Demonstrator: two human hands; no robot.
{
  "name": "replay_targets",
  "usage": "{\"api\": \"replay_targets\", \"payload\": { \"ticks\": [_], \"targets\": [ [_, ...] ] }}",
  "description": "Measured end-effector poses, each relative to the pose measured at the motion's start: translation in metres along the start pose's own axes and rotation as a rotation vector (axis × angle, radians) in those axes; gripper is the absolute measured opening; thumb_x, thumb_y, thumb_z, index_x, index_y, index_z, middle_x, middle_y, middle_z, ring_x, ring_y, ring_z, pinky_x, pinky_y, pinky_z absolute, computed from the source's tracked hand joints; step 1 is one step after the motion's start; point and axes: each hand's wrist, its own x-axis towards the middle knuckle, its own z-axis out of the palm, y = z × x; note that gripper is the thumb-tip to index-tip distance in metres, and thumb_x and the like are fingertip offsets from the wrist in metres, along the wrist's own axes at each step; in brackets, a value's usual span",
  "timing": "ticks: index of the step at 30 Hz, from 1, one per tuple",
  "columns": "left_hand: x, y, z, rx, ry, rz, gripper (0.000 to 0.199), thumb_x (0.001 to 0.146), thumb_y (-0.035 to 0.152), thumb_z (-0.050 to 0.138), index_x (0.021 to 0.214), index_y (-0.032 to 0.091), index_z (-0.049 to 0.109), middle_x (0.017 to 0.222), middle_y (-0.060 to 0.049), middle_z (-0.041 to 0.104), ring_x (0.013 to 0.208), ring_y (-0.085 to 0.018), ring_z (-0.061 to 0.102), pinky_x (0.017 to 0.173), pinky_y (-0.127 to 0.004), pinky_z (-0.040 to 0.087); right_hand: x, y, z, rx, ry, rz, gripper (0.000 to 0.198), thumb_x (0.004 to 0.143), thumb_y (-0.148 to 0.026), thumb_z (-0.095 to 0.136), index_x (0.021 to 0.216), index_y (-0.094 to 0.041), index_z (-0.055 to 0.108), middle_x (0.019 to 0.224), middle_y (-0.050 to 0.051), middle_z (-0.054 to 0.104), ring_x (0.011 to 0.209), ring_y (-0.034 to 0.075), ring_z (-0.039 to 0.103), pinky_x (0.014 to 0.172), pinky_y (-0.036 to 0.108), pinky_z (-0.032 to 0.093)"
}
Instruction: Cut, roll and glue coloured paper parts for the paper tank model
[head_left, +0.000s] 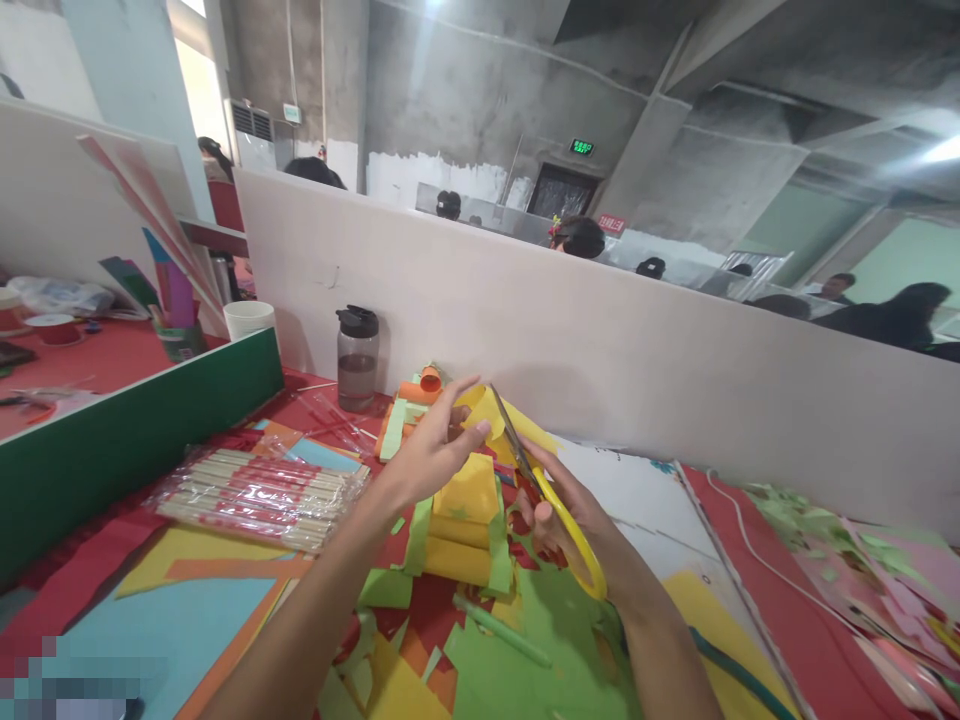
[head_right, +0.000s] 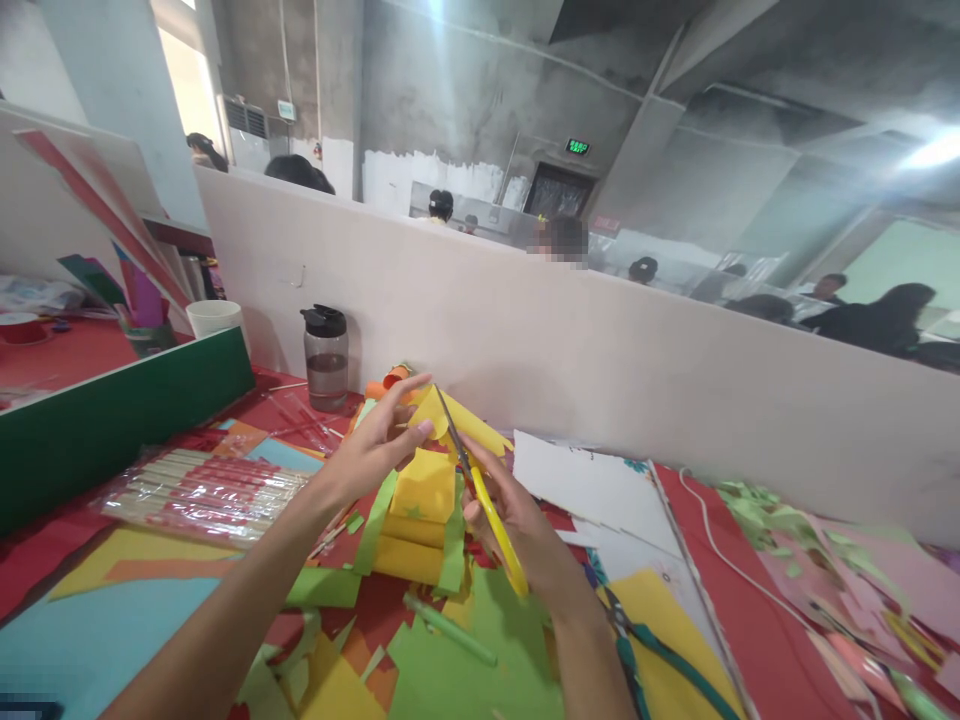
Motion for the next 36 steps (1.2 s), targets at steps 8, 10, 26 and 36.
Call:
{"api": "replay_targets", "payload": {
  "ticks": [8,10,26,36],
  "targets": [
    [0.004,-0.002,0.034,-0.235,0.206,0.031,0.031,0.090,0.045,0.061,0.100,0.020,0.047,0.065,0.008,0.041,0.049,-0.006,0.037,0.046,-0.019,0.029,0.006,-0.001,0.015,-0.020,0.103,-0.131,0.083,0.084,-0.067,0.060,0.152,-0.029,0.031,0.081,0.000,0.050,0.057,0.011,0.034,0.051,0.024,0.035],
    [0.003,-0.004,0.040,-0.242,0.230,0.046,0.031,0.091,0.048,0.059,0.091,0.020,0.047,0.063,0.008,0.040,0.048,-0.006,0.036,0.045,-0.019,0.029,0.008,0.001,0.018,-0.008,0.080,-0.115,0.092,0.081,-0.071,0.062,0.154,-0.027,0.027,0.081,0.000,0.050,0.056,0.011,0.035,0.051,0.025,0.035],
    [0.006,-0.006,0.028,-0.231,0.149,0.032,0.037,0.088,0.051,0.061,0.077,0.018,0.048,0.060,0.007,0.038,0.050,-0.005,0.034,0.046,-0.018,0.028,0.008,0.001,0.018,-0.117,0.015,-0.088,0.100,0.075,-0.083,0.052,0.153,-0.026,0.025,0.083,0.002,0.050,0.060,0.014,0.037,0.055,0.028,0.036],
    [0.007,-0.008,0.023,-0.153,0.073,0.026,0.035,0.092,0.050,0.056,0.078,0.019,0.045,0.059,0.008,0.035,0.049,-0.006,0.032,0.046,-0.019,0.025,0.006,-0.005,0.019,-0.089,0.056,-0.042,0.096,0.075,-0.077,0.062,0.151,-0.028,0.031,0.078,-0.001,0.047,0.056,0.012,0.035,0.047,0.024,0.033]
  ]
}}
